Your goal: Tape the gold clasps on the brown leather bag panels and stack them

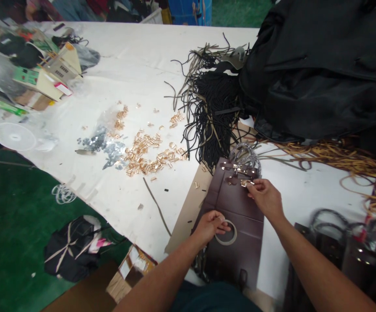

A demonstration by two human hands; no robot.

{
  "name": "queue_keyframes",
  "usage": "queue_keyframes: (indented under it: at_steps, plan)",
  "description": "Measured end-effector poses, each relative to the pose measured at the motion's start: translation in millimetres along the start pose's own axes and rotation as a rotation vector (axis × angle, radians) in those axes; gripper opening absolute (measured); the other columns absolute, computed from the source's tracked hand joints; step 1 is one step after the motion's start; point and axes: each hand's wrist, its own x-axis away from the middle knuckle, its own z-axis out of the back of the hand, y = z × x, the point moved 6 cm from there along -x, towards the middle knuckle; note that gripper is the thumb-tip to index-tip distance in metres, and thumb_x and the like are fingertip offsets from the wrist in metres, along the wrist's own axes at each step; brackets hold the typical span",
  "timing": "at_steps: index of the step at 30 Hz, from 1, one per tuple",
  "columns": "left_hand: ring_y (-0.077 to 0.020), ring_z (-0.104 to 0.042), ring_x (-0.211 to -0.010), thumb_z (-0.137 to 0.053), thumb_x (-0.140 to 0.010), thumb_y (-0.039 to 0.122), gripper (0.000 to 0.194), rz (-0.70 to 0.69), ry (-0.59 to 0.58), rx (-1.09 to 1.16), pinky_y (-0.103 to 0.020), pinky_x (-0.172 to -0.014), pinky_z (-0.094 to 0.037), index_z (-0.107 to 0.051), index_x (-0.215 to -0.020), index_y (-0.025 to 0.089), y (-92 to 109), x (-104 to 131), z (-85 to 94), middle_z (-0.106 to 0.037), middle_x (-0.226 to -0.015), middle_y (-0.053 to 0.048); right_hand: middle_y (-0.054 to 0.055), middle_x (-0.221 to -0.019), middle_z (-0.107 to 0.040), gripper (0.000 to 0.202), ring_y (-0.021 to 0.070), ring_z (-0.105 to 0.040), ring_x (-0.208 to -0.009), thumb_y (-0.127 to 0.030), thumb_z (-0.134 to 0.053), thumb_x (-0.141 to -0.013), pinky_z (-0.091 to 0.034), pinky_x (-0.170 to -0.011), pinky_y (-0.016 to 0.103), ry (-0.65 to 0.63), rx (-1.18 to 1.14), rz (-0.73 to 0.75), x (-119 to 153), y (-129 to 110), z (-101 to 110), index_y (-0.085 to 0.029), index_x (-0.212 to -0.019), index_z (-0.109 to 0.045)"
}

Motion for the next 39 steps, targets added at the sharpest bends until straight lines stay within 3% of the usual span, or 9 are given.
queue_keyframes:
  at_steps: [8, 14, 23, 27, 30, 33, 36, 38, 39]
  plan:
    - [-0.0231, -0.073, -0.084, -0.071, -0.079, 0.055, 0.049, -0.023, -0.030, -0.009, -0.027, -0.069, -0.050, -0.056, -0.095, 0.011, 5.2, 4.4, -1.5, -0.069, -0.093, -0.011, 0.004, -0.098, -0.072, 0.037, 0.0196, -0.064, -0.084, -0.056, -0.054, -0.093, -0.043, -0.077, 0.032, 0.092, 0.340, 0.321, 11.8, -16.9, -7.6, -0.023, -0.096, -0.072]
    - [-0.0121, -0.062, -0.057, -0.071, -0.080, 0.052, 0.044, -0.049, -0.050, 0.001, -0.025, -0.057, -0.044, -0.056, -0.093, 0.012, 18.5, 24.2, -12.7, -0.066, -0.087, -0.005, 0.003, -0.091, -0.071, 0.034, 0.0190, -0.062, -0.081, -0.046, -0.050, -0.095, -0.035, -0.067, 0.030, 0.140, 0.490, 0.343, 13.1, -21.9, -7.5, -0.020, -0.084, -0.070]
    - [-0.0052, -0.045, -0.054, -0.062, -0.091, 0.038, 0.030, -0.255, -0.085, -0.187, -0.022, -0.055, -0.033, -0.061, -0.104, 0.011, 51.5, 72.6, -37.3, -0.063, -0.084, -0.002, 0.001, -0.081, -0.071, 0.027, 0.0198, -0.062, -0.073, -0.049, -0.060, -0.083, -0.036, -0.065, 0.032, 0.286, 0.425, 0.130, 49.0, -18.0, 53.4, -0.024, -0.078, -0.069]
    - [-0.0065, -0.043, -0.055, -0.056, -0.093, 0.036, 0.027, -0.326, -0.046, -0.324, -0.023, -0.052, -0.033, -0.061, -0.108, 0.013, 57.9, 82.1, -43.0, -0.061, -0.087, -0.001, 0.006, -0.084, -0.071, 0.032, 0.0257, -0.061, -0.073, -0.054, -0.058, -0.082, -0.037, -0.064, 0.036, 0.323, 0.483, -0.037, 44.2, 14.0, 81.9, -0.025, -0.082, -0.071]
    - [-0.0086, -0.048, -0.062, -0.052, -0.096, 0.036, 0.029, -0.397, -0.002, -0.440, -0.024, -0.058, -0.037, -0.059, -0.118, 0.018, 62.8, 86.9, -43.3, -0.062, -0.092, -0.001, 0.011, -0.089, -0.071, 0.040, 0.0310, -0.061, -0.076, -0.062, -0.057, -0.081, -0.037, -0.063, 0.039, 0.230, 0.547, -0.196, 31.4, 51.4, 99.2, -0.026, -0.088, -0.072]
    - [-0.0130, -0.055, -0.075, -0.056, -0.094, 0.034, 0.048, -0.444, 0.061, -0.580, -0.027, -0.069, -0.042, -0.048, -0.140, 0.021, 69.2, 89.8, -42.3, -0.064, -0.094, -0.002, 0.010, -0.095, -0.072, 0.056, 0.0318, -0.062, -0.080, -0.072, -0.061, -0.075, -0.039, -0.066, 0.041, 0.189, 0.474, -0.230, 32.5, 67.2, 108.6, -0.025, -0.105, -0.071]
    - [-0.0165, -0.059, -0.085, -0.057, -0.093, 0.032, 0.066, -0.488, 0.080, -0.653, -0.031, -0.080, -0.045, -0.032, -0.153, 0.022, 76.7, 91.3, -45.3, -0.066, -0.096, -0.002, 0.007, -0.092, -0.071, 0.065, 0.0266, -0.062, -0.078, -0.071, -0.066, -0.073, -0.044, -0.074, 0.040, 0.308, 0.215, -0.062, 61.5, 42.5, 105.5, -0.023, -0.117, -0.067]
    - [-0.0176, -0.060, -0.091, -0.055, -0.095, 0.033, 0.062, -0.520, 0.083, -0.692, -0.033, -0.087, -0.045, -0.033, -0.152, 0.023, 81.5, 92.2, -49.4, -0.067, -0.101, -0.003, 0.006, -0.087, -0.068, 0.060, 0.0227, -0.061, -0.076, -0.067, -0.067, -0.075, -0.046, -0.077, 0.037, 0.204, 0.000, 0.067, 89.0, 15.0, 85.1, -0.020, -0.112, -0.069]
    - [-0.0181, -0.061, -0.093, -0.053, -0.096, 0.034, 0.061, -0.535, 0.081, -0.713, -0.034, -0.089, -0.045, -0.033, -0.152, 0.023, 83.7, 92.8, -51.8, -0.067, -0.103, -0.003, 0.006, -0.088, -0.068, 0.058, 0.0215, -0.060, -0.076, -0.066, -0.067, -0.077, -0.048, -0.076, 0.035, 0.059, -0.081, 0.116, 102.4, 0.7, 68.7, -0.019, -0.111, -0.070]
